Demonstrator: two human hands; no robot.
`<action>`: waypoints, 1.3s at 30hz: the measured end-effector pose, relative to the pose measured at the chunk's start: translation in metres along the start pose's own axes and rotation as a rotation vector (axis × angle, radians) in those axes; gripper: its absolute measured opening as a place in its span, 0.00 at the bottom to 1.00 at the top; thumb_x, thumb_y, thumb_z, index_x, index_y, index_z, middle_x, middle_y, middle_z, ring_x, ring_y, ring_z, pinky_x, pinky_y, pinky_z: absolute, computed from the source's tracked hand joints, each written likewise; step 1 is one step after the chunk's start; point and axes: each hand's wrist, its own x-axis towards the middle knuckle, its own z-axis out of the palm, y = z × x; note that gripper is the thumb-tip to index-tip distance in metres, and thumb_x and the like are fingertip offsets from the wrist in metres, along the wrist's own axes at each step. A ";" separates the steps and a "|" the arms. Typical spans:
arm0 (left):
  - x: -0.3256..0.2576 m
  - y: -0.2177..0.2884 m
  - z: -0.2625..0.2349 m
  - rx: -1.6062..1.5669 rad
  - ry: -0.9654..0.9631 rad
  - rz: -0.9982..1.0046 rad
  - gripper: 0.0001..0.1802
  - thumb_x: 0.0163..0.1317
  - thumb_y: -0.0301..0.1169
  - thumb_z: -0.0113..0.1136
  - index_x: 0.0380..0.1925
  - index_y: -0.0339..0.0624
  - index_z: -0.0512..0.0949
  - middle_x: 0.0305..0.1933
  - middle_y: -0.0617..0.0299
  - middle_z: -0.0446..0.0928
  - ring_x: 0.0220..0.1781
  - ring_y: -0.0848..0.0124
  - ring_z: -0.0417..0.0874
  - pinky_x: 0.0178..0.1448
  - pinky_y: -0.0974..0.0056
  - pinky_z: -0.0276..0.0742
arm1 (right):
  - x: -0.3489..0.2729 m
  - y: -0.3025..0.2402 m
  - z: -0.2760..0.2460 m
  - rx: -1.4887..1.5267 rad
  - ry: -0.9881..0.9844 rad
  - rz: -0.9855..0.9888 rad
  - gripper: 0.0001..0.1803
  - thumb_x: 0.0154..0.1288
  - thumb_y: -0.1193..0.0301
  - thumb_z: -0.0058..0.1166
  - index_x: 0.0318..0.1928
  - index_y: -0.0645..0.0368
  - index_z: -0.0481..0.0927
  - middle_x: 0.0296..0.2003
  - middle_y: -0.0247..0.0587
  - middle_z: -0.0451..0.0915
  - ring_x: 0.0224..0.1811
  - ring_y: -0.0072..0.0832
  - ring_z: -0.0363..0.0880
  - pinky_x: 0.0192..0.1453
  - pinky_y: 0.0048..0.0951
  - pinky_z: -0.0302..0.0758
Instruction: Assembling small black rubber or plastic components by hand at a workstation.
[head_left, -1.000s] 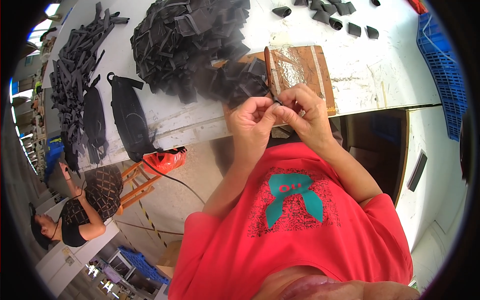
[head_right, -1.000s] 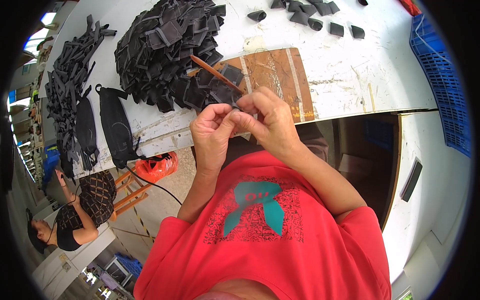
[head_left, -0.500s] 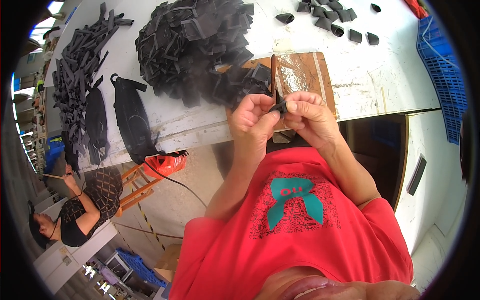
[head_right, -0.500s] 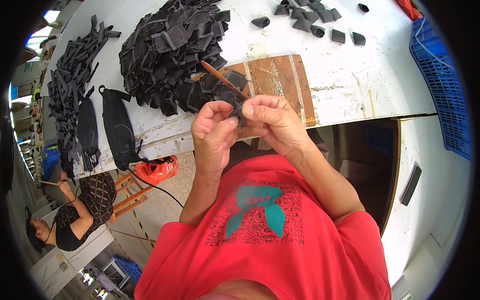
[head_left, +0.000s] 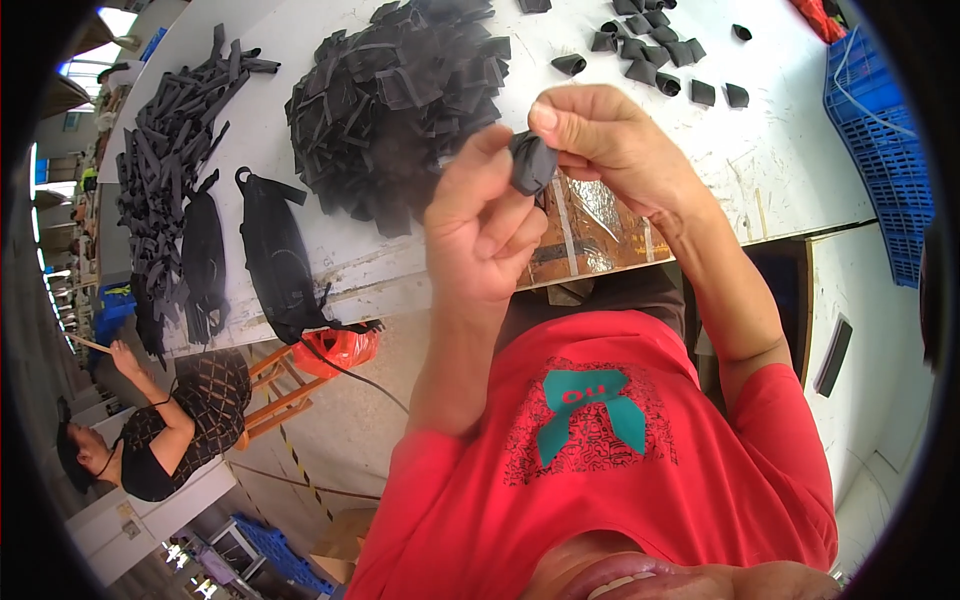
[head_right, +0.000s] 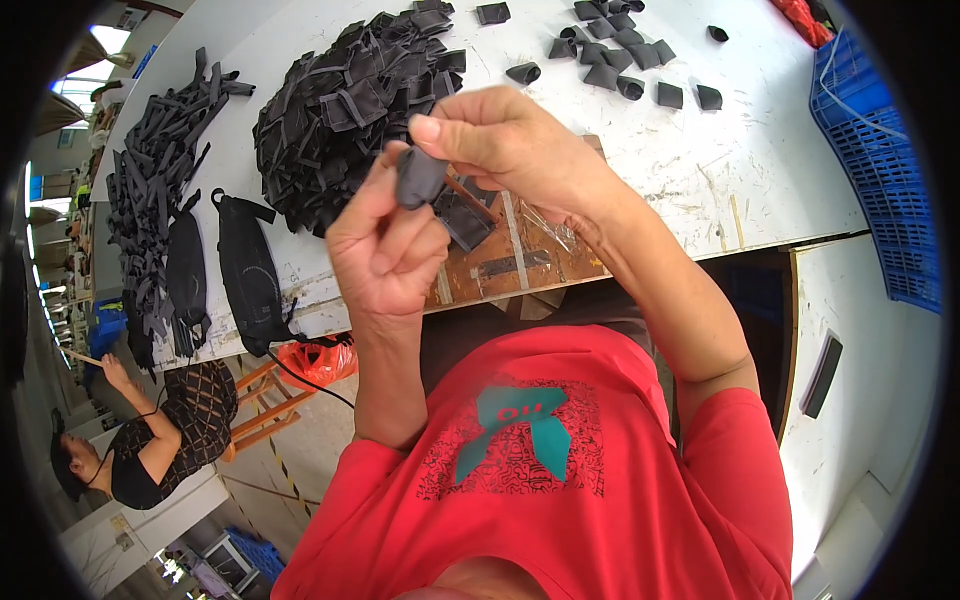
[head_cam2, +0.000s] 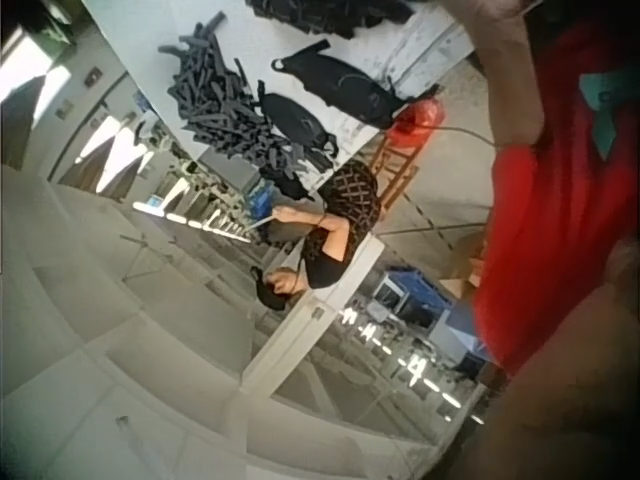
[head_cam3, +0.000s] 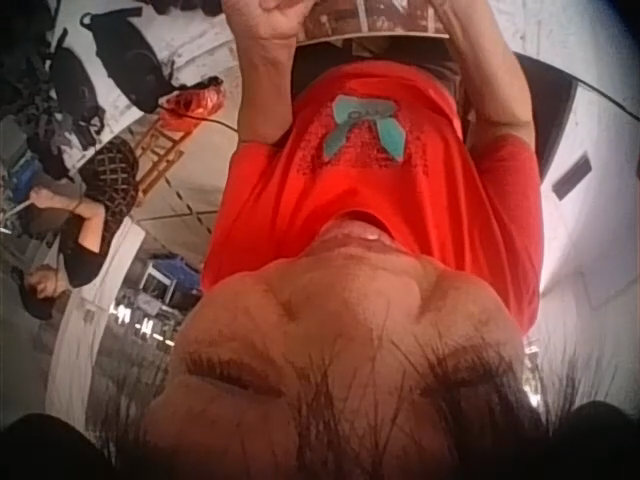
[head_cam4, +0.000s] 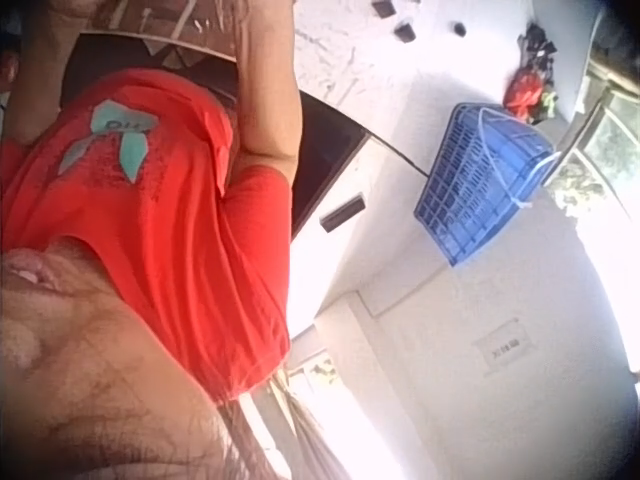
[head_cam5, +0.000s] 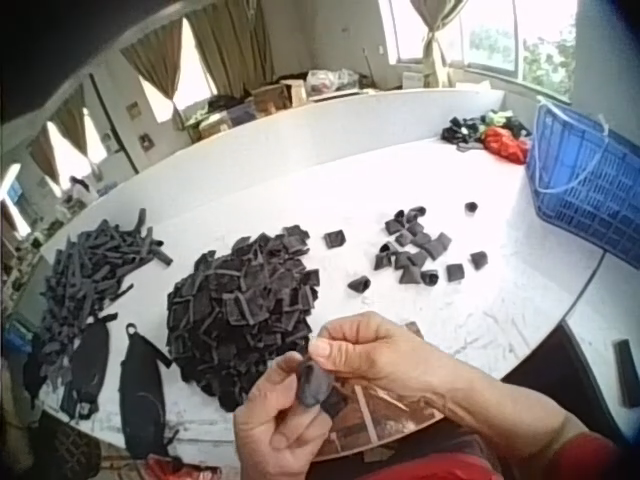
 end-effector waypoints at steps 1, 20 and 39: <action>0.002 -0.003 -0.013 0.109 0.098 0.012 0.09 0.59 0.23 0.48 0.40 0.39 0.70 0.27 0.59 0.73 0.07 0.85 0.53 0.12 0.77 0.47 | 0.003 0.017 -0.010 0.109 -0.092 0.053 0.16 0.62 0.60 0.49 0.25 0.59 0.75 0.17 0.23 0.65 0.18 0.10 0.58 0.19 0.15 0.54; 0.006 -0.006 -0.002 1.084 0.014 0.680 0.08 0.56 0.22 0.53 0.36 0.34 0.75 0.38 0.54 0.75 0.40 0.70 0.75 0.49 0.66 0.69 | -0.029 0.009 0.015 -0.587 0.332 -0.508 0.16 0.47 0.66 0.63 0.33 0.62 0.75 0.24 0.36 0.71 0.22 0.24 0.70 0.25 0.22 0.68; -0.001 -0.017 -0.012 0.927 0.165 0.564 0.09 0.59 0.23 0.51 0.38 0.34 0.74 0.38 0.56 0.75 0.38 0.73 0.75 0.45 0.70 0.70 | -0.022 0.025 0.018 -0.778 0.422 -0.643 0.04 0.48 0.77 0.57 0.25 0.60 0.75 0.22 0.38 0.71 0.24 0.31 0.73 0.26 0.27 0.69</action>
